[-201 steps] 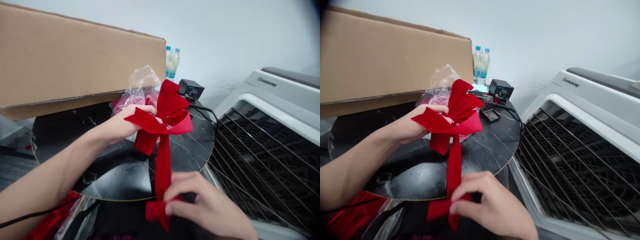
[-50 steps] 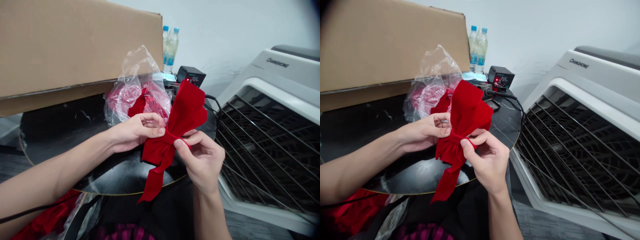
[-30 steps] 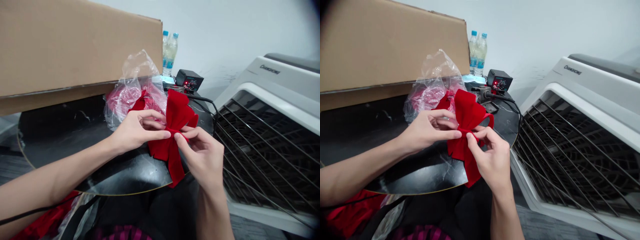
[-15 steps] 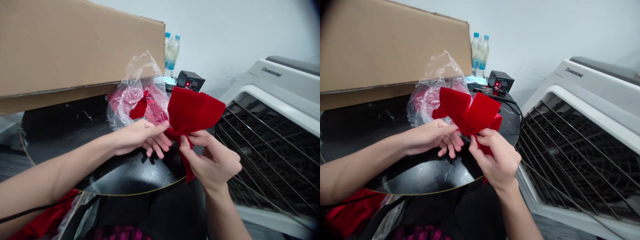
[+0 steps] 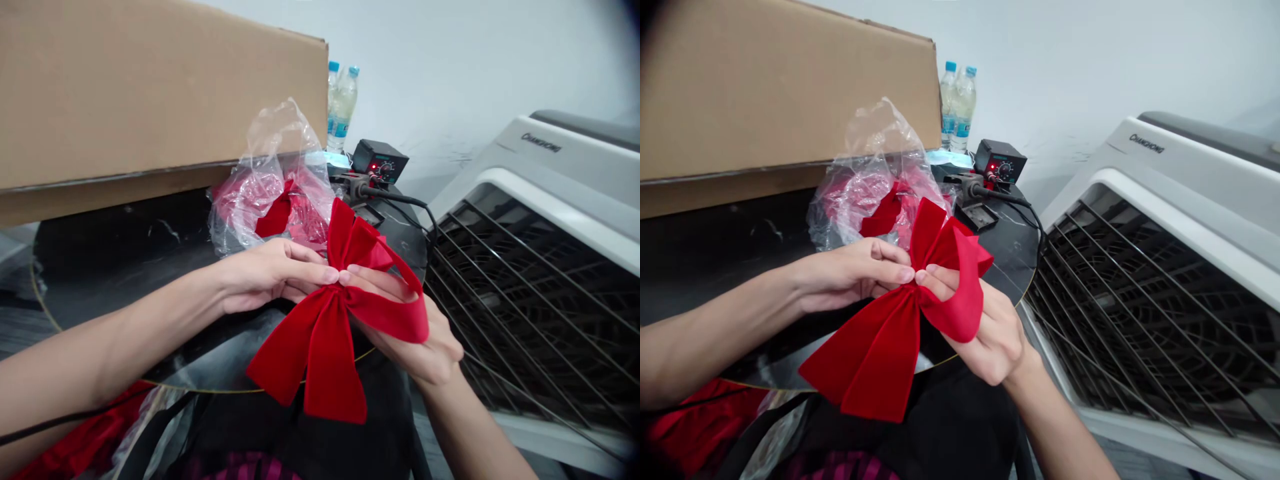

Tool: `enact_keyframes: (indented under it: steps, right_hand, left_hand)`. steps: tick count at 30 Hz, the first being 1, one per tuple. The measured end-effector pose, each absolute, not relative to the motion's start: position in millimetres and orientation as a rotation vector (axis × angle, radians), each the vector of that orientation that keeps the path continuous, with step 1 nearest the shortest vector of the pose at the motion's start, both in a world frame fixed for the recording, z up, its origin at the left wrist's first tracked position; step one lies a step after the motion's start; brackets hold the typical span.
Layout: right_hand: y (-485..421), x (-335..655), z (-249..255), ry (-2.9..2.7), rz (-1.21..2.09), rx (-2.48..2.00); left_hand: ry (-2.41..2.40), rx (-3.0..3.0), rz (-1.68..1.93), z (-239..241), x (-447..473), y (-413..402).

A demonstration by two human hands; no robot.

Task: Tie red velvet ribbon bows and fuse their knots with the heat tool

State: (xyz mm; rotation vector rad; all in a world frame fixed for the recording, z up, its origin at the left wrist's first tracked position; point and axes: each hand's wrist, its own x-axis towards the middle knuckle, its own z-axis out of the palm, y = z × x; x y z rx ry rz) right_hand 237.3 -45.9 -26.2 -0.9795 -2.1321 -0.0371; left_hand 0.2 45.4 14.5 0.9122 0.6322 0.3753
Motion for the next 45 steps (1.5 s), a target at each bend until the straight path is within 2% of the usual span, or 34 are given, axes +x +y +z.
enact_keyframes:
  steps: [5,10,12,17,21,24,26,27,29,31,33,37,45]
  right_hand:
    - [-44.0,229.7,-21.1,-2.186,-0.108,-0.814]
    - [-50.9,222.6,-12.9,-2.126,-0.282,-0.884]
    - [-60.1,220.1,-9.3,-2.098,-0.247,-0.902]
    - [-91.2,190.7,-24.3,-1.757,0.25,-0.987]
    - [-112.3,171.2,-48.4,-1.161,1.078,-1.033]
    - [-121.6,205.3,-43.0,-1.334,1.527,-1.12]
    - [-123.8,244.7,-28.4,-1.75,1.667,-1.275]
    - [-123.4,263.1,-20.1,-1.836,1.532,-1.353]
    - [-118.9,286.9,-5.7,-1.792,0.943,-1.498]
    - [-108.7,288.0,3.4,-1.693,0.328,-1.443]
    - [-93.4,271.3,7.0,-1.768,-0.031,-1.27]
    - [-59.1,234.1,3.4,-2.116,-0.297,-1.021]
    - [-39.3,241.3,2.9,-2.237,-0.308,-0.856]
  left_hand:
    - [0.665,0.965,0.466,15.6,3.1,42.2]
    - [0.73,1.019,0.602,10.0,6.6,42.3]
    - [0.728,1.039,0.647,9.2,6.7,43.2]
    - [0.699,0.998,0.854,11.7,5.4,45.0]
    - [0.696,1.029,0.907,12.0,5.0,44.8]
    - [0.715,1.058,0.878,11.2,5.1,43.9]
    - [0.721,1.061,0.87,11.1,5.1,43.7]
    - [0.72,1.058,0.862,11.2,5.1,43.6]
    - [0.716,1.038,0.84,11.7,5.4,43.2]
    - [0.711,1.014,0.805,12.3,6.2,42.2]
    - [0.705,1.0,0.778,12.6,7.2,40.9]
    - [0.685,1.025,0.747,10.9,7.5,39.9]
    - [0.711,1.03,0.617,8.4,5.2,42.8]
